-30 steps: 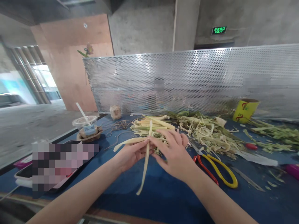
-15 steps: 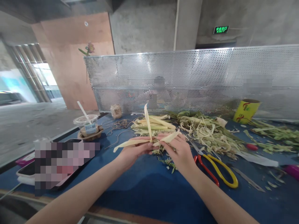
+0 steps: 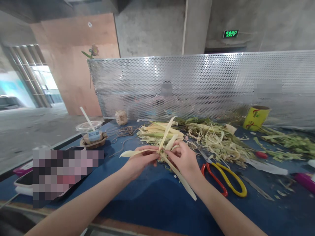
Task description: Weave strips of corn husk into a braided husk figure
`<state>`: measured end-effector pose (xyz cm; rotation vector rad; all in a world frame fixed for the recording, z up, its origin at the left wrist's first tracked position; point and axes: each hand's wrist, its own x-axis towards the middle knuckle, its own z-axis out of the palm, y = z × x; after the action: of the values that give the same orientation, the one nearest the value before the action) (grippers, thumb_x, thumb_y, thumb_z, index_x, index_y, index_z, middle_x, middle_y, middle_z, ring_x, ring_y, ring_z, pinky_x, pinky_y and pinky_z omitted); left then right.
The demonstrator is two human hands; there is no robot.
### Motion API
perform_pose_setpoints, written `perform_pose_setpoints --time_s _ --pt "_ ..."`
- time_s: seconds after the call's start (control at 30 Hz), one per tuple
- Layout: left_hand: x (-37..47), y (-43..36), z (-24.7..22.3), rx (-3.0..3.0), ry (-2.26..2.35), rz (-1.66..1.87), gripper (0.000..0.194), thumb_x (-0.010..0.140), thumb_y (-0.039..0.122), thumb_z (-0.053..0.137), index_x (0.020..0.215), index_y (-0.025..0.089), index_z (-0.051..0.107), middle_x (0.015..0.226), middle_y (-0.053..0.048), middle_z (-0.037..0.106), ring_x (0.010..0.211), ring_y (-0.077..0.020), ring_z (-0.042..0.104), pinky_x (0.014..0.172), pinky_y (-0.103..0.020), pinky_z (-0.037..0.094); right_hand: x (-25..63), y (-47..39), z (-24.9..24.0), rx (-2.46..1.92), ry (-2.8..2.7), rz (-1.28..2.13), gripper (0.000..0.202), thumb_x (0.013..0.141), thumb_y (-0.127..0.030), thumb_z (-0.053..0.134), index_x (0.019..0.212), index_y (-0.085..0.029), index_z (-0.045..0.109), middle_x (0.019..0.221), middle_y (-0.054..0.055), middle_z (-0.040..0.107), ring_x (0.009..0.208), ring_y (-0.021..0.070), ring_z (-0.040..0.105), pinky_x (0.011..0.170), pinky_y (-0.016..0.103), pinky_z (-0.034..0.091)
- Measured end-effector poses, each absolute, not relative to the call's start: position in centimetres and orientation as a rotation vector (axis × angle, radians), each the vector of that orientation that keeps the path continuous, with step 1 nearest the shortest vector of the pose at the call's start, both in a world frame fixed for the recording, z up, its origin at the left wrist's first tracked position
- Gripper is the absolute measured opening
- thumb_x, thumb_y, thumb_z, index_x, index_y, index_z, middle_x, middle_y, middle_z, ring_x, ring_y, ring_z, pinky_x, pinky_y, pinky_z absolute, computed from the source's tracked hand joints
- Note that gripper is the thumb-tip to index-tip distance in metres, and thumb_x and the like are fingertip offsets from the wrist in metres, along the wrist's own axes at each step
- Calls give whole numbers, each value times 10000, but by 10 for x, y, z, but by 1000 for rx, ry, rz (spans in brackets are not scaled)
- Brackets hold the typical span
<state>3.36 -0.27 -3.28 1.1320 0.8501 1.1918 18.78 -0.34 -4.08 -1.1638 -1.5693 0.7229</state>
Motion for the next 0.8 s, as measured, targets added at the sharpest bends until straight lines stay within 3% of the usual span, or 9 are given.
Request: perform_pose_setpoints --time_s 0.1,0.2,0.3,0.37,0.43,0.63,0.8 --pt "33 -2 -33 1017 837 1173 184 545 127 708 719 106 652 587 -24 611 577 -129 572 462 -218 447 188 -2 -44 -1129 -1500 753 361 678 -418 621 830 -242 344 557 -50 591 381 142 537 348 246 424" --pt "30 -1 -31 936 843 1144 181 536 95 703 706 93 640 593 -35 615 585 -126 583 442 -193 431 192 -2 -45 -1104 -1667 591 247 740 -368 570 836 -240 381 606 -42 582 393 118 546 379 232 448" --pt "27 2 -30 909 845 1099 154 559 67 643 712 85 643 575 -34 600 538 -95 557 377 -152 362 199 -2 -44 -1000 -2020 267 116 813 -279 475 920 -241 499 769 16 636 609 148 631 544 252 510" --pt "27 3 -30 890 857 1076 164 568 54 591 720 88 641 563 -26 584 516 -82 543 355 -139 330 202 -3 -44 -876 -2199 13 202 840 -222 428 1013 -240 530 936 54 641 828 171 626 693 275 512" --pt "27 3 -31 884 875 1060 176 563 42 547 708 94 632 543 -16 566 504 -79 535 346 -136 321 204 -4 -43 -767 -2295 -164 245 859 -190 388 1047 -222 541 1005 69 628 924 166 595 773 276 490" --pt "31 -1 -34 1139 970 1099 166 583 79 553 725 117 629 552 -7 566 489 -98 512 311 -162 348 203 -9 -36 -795 -2365 -453 244 859 -204 393 948 -249 617 826 38 629 752 151 573 602 239 464" --pt "30 -1 -36 1233 1003 1078 137 607 116 571 734 134 619 584 -1 573 508 -105 529 335 -170 389 202 -7 -37 -673 -2233 -454 188 831 -168 465 883 -233 633 898 58 603 733 136 527 665 267 442"
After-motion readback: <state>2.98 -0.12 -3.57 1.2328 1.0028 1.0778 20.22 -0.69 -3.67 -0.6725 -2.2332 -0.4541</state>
